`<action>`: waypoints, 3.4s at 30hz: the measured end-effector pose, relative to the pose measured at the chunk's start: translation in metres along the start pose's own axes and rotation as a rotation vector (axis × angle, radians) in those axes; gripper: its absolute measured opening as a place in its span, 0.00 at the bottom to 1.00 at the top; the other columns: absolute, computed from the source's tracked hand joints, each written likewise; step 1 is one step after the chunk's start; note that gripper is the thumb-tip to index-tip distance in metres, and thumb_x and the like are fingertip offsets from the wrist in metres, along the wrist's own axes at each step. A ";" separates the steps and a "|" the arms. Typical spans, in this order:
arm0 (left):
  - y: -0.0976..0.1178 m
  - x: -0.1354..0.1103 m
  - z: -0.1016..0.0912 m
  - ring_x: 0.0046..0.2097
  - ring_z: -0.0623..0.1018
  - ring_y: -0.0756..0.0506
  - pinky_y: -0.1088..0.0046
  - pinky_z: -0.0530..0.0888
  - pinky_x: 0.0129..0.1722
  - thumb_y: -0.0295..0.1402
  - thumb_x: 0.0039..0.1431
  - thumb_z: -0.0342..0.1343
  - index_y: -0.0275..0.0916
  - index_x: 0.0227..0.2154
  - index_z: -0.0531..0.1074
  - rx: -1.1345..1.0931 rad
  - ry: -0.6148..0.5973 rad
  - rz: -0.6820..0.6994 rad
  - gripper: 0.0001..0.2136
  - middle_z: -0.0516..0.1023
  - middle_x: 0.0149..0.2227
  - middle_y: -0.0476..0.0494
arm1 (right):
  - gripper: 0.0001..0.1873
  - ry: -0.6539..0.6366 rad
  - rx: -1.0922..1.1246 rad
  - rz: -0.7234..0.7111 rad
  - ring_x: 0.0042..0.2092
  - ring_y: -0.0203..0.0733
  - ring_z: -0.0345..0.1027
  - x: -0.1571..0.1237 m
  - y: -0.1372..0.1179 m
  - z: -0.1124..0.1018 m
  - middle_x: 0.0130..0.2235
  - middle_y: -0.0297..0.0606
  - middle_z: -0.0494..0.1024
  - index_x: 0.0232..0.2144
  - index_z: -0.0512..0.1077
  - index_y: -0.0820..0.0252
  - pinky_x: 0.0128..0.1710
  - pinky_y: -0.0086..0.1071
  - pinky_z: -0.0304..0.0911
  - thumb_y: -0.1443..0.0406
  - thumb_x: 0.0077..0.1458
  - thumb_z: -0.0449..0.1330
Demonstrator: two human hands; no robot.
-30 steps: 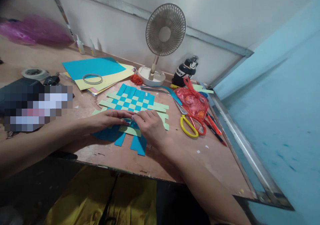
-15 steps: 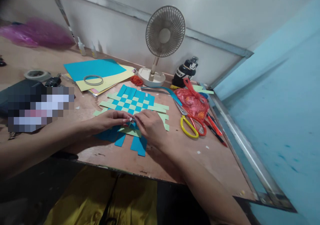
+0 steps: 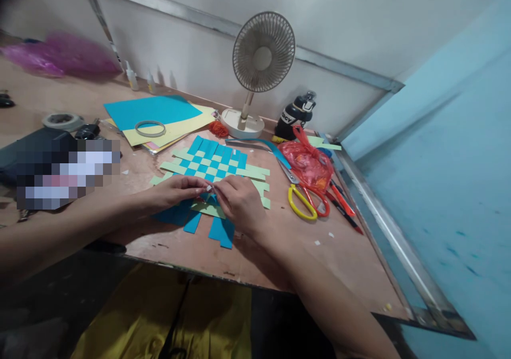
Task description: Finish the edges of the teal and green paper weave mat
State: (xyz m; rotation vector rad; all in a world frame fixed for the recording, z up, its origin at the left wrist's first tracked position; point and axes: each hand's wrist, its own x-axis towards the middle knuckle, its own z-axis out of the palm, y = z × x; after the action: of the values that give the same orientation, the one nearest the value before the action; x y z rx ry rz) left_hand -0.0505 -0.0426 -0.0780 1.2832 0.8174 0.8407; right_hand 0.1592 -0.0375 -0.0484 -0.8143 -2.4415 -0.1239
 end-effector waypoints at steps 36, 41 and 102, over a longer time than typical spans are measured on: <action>-0.006 0.001 -0.010 0.62 0.64 0.41 0.64 0.66 0.58 0.38 0.63 0.53 0.42 0.50 0.74 0.259 -0.116 0.201 0.15 0.64 0.62 0.41 | 0.10 0.057 -0.299 -0.184 0.35 0.40 0.65 -0.002 0.002 0.007 0.34 0.39 0.78 0.34 0.74 0.62 0.37 0.35 0.53 0.67 0.64 0.53; -0.006 0.001 -0.010 0.62 0.64 0.41 0.64 0.66 0.58 0.38 0.63 0.53 0.42 0.50 0.74 0.276 -0.111 0.202 0.15 0.64 0.62 0.41 | 0.11 0.060 -0.312 -0.201 0.35 0.40 0.65 -0.001 0.002 0.006 0.33 0.39 0.77 0.34 0.74 0.63 0.36 0.35 0.54 0.67 0.64 0.53; -0.007 0.000 -0.010 0.63 0.63 0.43 0.63 0.60 0.61 0.34 0.63 0.51 0.44 0.50 0.73 0.402 -0.132 0.259 0.14 0.64 0.62 0.42 | 0.10 -0.020 -0.086 -0.162 0.35 0.38 0.69 0.001 0.008 0.004 0.31 0.39 0.78 0.35 0.77 0.60 0.35 0.34 0.55 0.66 0.62 0.56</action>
State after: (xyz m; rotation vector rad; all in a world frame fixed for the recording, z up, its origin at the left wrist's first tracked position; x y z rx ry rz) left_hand -0.0586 -0.0385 -0.0858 1.8103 0.7470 0.8075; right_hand 0.1613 -0.0296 -0.0524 -0.6553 -2.5340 -0.2847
